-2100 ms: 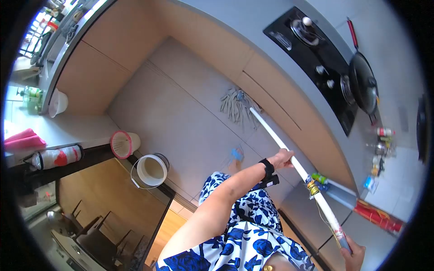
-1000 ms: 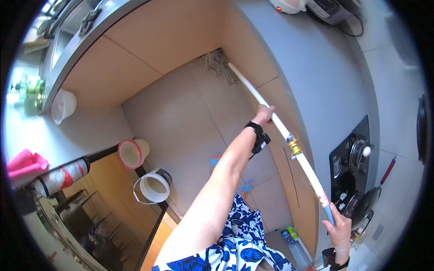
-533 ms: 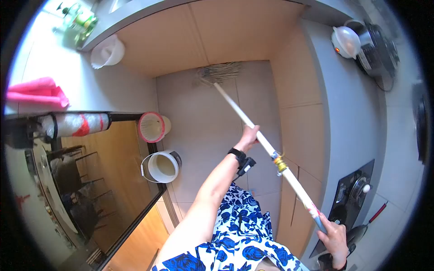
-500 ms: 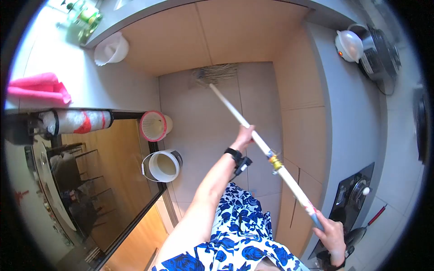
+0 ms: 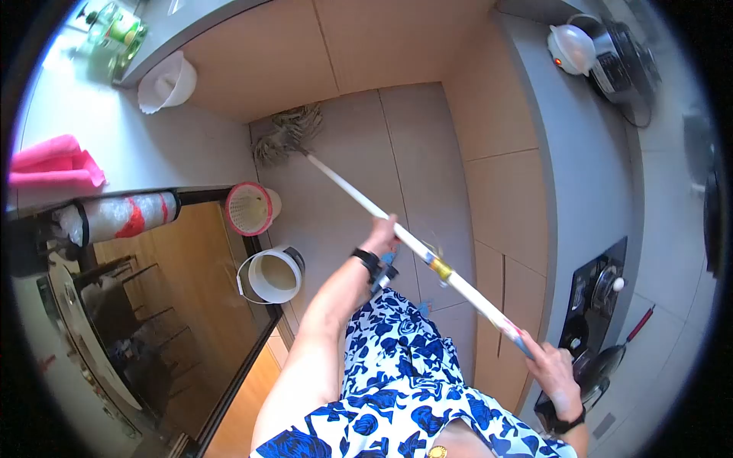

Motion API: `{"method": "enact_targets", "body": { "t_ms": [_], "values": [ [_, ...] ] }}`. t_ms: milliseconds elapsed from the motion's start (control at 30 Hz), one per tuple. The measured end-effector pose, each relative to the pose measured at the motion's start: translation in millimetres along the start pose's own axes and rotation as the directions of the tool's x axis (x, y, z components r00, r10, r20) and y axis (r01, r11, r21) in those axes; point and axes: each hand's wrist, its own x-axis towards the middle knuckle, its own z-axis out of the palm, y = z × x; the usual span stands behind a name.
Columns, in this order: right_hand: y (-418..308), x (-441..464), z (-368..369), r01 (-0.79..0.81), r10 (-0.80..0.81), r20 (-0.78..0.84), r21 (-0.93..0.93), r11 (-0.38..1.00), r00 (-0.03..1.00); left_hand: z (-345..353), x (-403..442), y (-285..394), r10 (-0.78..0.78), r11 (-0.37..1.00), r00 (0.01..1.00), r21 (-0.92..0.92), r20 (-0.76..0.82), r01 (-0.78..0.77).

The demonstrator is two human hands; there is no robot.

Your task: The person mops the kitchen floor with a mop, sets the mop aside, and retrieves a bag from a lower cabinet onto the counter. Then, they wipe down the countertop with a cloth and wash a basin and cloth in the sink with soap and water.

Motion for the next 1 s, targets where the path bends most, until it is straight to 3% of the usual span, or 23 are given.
{"method": "enact_targets", "body": {
  "t_ms": [167, 233, 333, 433, 467, 567, 667, 767, 833, 867, 1000],
  "values": [
    [19.0, -136.5, 12.1, -0.264, 0.266, -0.018, 0.064, 0.962, 0.964, 106.8, -82.7, -72.3, -0.085, 0.995, 0.977, 0.064, 0.195, 0.074],
    [15.1, -184.5, 13.1, -0.380, 0.380, 0.009, 0.075, 0.922, 0.925, 144.6, -104.8, -102.6, -0.190, 0.978, 0.931, 0.140, 0.311, 0.153],
    [-8.5, -205.9, -38.6, -0.576, 0.494, 0.336, 0.221, 0.787, 0.802, 195.1, -142.7, -136.0, -0.278, 0.955, 0.862, 0.218, 0.423, 0.201],
    [-20.0, -246.3, -50.2, -0.713, 0.608, 0.389, 0.231, 0.662, 0.692, 237.3, -185.9, -150.5, -0.404, 0.900, 0.802, 0.348, 0.440, 0.263],
    [-15.6, -266.4, -40.4, -0.662, 0.597, 0.304, 0.201, 0.722, 0.743, 247.9, -197.3, -156.1, -0.465, 0.869, 0.770, 0.390, 0.437, 0.303],
    [-4.9, -289.5, -34.8, -0.793, 0.677, 0.441, 0.156, 0.588, 0.589, 267.9, -196.5, -172.3, -0.450, 0.874, 0.737, 0.418, 0.505, 0.247],
    [15.3, -288.9, -29.3, -0.776, 0.669, 0.427, 0.145, 0.614, 0.609, 256.5, -187.3, -140.7, -0.316, 0.930, 0.802, 0.332, 0.506, 0.157],
    [10.2, -226.3, -56.9, -0.771, 0.642, 0.449, 0.204, 0.603, 0.621, 235.2, -153.7, -106.1, -0.111, 0.984, 0.876, 0.176, 0.470, 0.030],
    [14.6, -194.1, -43.4, -0.504, 0.482, 0.148, 0.284, 0.816, 0.863, 207.4, -131.0, -71.0, -0.009, 0.994, 0.916, 0.104, 0.401, -0.036],
    [18.2, -176.3, -33.6, -0.339, 0.358, -0.016, 0.290, 0.895, 0.933, 192.9, -121.5, -56.1, 0.037, 0.999, 0.942, 0.026, 0.335, -0.048],
    [19.9, -100.9, -31.1, -0.118, 0.135, -0.055, 0.239, 0.964, 0.989, 111.6, -84.0, -2.8, 0.147, 0.987, 0.972, -0.091, 0.184, -0.132]
  ]
}}
